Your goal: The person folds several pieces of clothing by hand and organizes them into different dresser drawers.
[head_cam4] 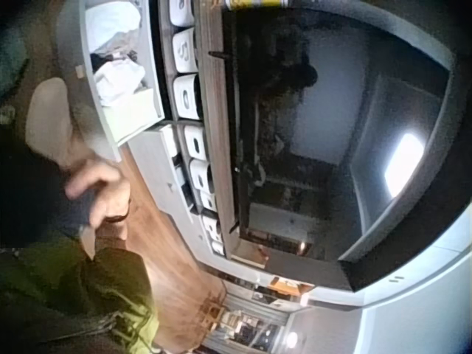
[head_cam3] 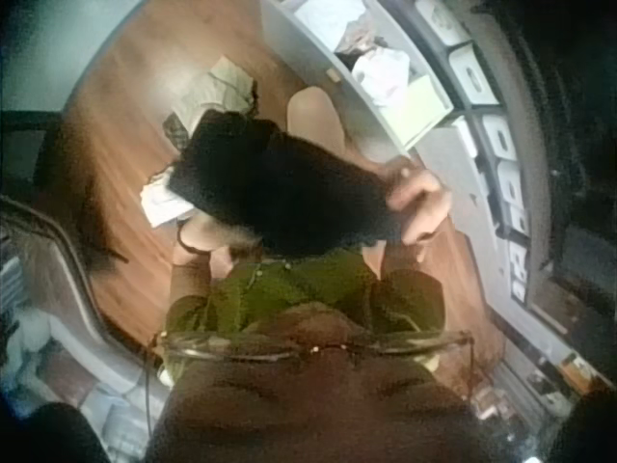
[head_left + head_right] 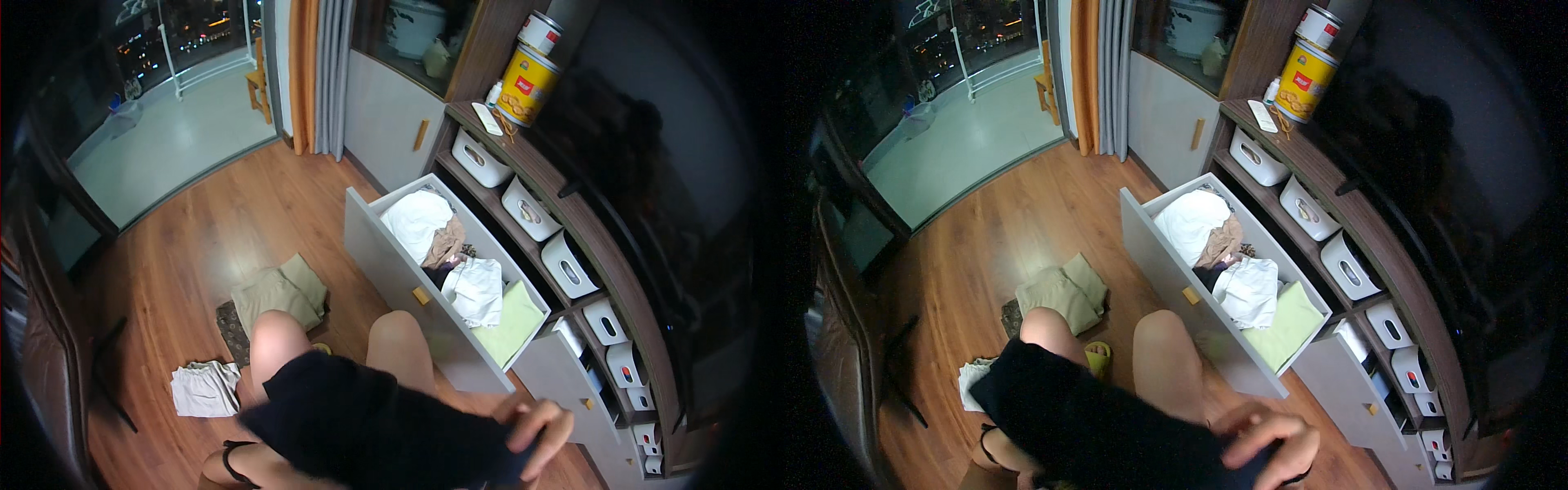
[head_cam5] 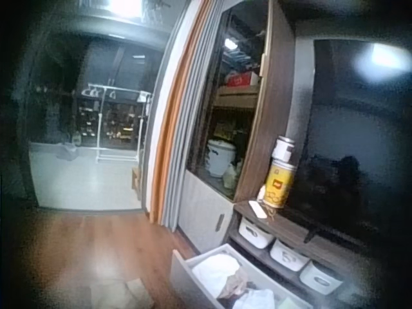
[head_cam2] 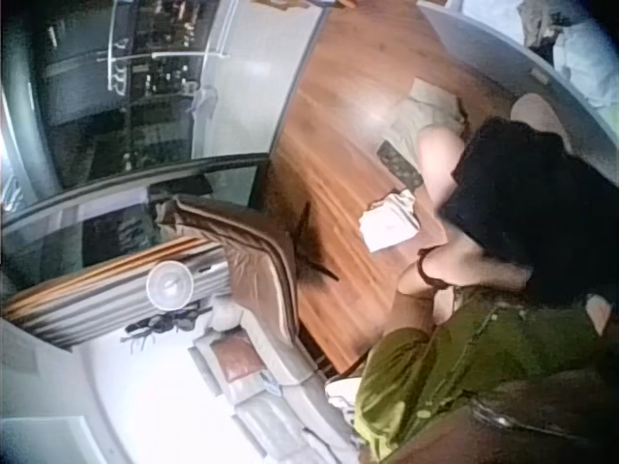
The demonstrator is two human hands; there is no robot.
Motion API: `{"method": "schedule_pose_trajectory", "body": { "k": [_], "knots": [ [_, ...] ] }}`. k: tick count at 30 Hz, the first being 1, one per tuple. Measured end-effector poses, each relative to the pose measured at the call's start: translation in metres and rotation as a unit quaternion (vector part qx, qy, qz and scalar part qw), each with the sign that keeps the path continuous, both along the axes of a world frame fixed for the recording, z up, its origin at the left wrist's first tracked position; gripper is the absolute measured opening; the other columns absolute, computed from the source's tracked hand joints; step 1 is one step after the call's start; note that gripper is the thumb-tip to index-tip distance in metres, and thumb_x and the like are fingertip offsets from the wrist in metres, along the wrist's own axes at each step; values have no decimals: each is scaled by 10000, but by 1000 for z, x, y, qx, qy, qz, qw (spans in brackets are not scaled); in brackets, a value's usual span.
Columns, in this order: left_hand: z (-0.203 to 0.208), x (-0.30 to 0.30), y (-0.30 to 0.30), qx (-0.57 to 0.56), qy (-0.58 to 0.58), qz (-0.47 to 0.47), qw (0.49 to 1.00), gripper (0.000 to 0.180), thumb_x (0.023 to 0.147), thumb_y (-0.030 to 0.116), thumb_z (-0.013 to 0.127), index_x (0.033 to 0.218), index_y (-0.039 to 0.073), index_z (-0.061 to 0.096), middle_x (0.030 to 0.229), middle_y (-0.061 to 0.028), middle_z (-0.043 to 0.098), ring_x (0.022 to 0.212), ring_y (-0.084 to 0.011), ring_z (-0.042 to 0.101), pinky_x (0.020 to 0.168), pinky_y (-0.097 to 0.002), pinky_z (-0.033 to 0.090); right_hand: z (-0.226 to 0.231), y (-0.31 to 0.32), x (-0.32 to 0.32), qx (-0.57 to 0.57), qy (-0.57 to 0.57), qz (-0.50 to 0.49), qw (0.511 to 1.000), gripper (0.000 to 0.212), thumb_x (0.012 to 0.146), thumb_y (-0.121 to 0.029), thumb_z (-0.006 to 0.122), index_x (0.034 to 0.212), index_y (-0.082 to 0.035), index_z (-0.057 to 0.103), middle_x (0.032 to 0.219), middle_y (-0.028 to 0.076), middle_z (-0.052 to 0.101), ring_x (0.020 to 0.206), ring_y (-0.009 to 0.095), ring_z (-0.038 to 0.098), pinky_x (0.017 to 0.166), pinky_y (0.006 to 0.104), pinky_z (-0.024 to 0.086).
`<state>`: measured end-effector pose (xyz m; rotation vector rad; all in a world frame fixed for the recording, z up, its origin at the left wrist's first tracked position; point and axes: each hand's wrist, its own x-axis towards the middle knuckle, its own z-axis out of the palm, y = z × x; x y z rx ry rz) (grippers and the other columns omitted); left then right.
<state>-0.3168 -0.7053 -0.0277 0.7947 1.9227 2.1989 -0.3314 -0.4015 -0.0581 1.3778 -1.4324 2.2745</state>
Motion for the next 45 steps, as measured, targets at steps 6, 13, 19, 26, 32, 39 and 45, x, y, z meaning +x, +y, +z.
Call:
{"method": "schedule_pose_trajectory", "body": {
  "k": [6, 13, 19, 26, 32, 39, 45],
  "knots": [
    [-3, -15, 15, -99, -457, 67, 881, 442, 877, 187, 619, 1300, 165, 496, 1096, 40, 585, 901, -64, 458, 795, -270, 394, 20, -29, -3, 478, -87, -444, 753, 392, 594, 149, 430, 835, -20, 689, 1230, 184, 527, 1254, 381, 391, 1022, 462, 335],
    [-62, -13, 49, 76, -223, 5, 972, 622, 926, 163, 548, 1437, 27, 219, 1398, -99, 375, 1228, -177, 411, 1027, -337, 353, 4, -96, 25, 554, -84, -295, 774, 690, 755, -190, 664, 1324, 63, 366, 1459, 290, 148, 1314, 470, 263, 1049, 482, 290],
    [-75, -29, 75, 143, -403, -85, 900, 434, 987, 228, 440, 1346, -5, 370, 1283, -74, 484, 1107, -165, 516, 954, -315, 427, -13, -71, 21, 432, -131, -340, 825, 717, 770, -16, 623, 1373, 92, 250, 1475, 288, 119, 1333, 447, 245, 1079, 386, 236],
    [-54, -31, 119, 115, -255, -166, 946, 378, 938, 117, 522, 1278, -19, 431, 1213, -62, 528, 1051, -173, 568, 886, -293, 469, -26, -24, 47, 151, -379, -229, 884, 543, 941, -146, 521, 1394, 12, 265, 1280, 96, 470, 1112, 172, 471, 975, 307, 363],
    [-40, -10, 143, -54, 52, 47, 996, 274, 856, 166, 600, 728, 8, 417, 525, -168, 396, 450, -310, 391, 428, -373, 293, -13, -23, 77, 137, -411, -237, 870, 698, 893, -179, 584, 1434, 1, 182, 1352, 104, 408, 1207, 193, 417, 1022, 330, 324],
    [-40, -15, 130, 178, -364, -144, 903, 216, 910, 106, 436, 1040, 8, 578, 870, 4, 601, 771, -90, 578, 712, -226, 472, -22, 5, 94, -225, -430, -79, 871, 587, 861, -210, 489, 1377, 22, 333, 1396, 186, 408, 1255, 356, 427, 1072, 516, 290],
    [-57, -18, 108, 320, -418, -126, 841, 330, 910, 120, 377, 1187, 40, 538, 1075, -42, 627, 944, -149, 616, 872, -311, 477, -18, 29, 100, -282, -404, -19, 870, 522, 842, -158, 457, 1316, 56, 416, 1354, 218, 447, 1235, 372, 446, 1054, 529, 314]
  ]
}}
